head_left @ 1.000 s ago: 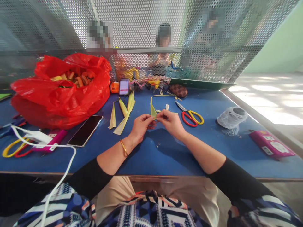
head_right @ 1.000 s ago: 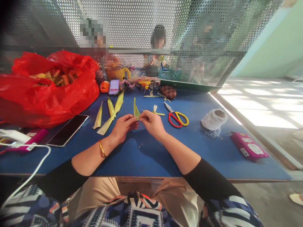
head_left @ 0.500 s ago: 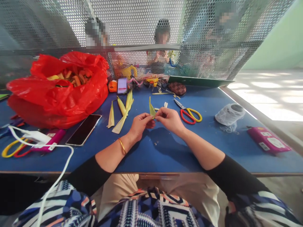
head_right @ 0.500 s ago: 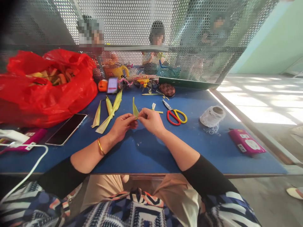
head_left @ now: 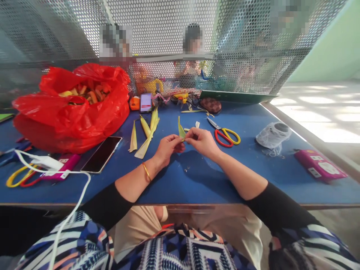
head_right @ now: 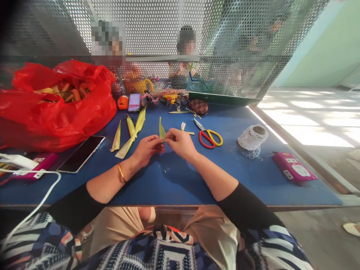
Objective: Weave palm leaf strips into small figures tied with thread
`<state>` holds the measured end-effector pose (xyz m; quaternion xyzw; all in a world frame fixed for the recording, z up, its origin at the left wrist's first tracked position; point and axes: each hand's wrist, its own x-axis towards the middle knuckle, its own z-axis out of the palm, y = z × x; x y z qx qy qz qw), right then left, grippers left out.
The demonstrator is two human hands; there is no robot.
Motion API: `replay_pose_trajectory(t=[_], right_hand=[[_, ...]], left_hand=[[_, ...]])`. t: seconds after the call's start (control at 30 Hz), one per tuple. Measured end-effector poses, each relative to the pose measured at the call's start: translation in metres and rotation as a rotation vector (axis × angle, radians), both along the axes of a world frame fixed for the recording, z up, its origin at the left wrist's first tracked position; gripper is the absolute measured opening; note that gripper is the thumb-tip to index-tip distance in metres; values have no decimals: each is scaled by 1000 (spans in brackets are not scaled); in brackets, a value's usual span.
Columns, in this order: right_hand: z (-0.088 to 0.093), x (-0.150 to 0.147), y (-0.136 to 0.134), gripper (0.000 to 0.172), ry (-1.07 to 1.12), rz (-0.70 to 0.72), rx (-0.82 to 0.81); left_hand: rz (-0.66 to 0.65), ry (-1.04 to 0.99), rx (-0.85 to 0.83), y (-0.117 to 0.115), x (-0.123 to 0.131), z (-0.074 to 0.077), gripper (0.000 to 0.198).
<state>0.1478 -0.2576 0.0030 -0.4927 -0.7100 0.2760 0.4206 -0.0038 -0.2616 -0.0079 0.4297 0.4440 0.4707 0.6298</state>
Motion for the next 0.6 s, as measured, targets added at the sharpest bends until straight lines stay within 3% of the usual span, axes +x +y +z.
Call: replay_pose_trajectory(t=[0.6], right_hand=[[-2, -1, -1, 9, 3, 21, 2]], left_hand=[[0, 9, -23, -1, 0, 2, 22]])
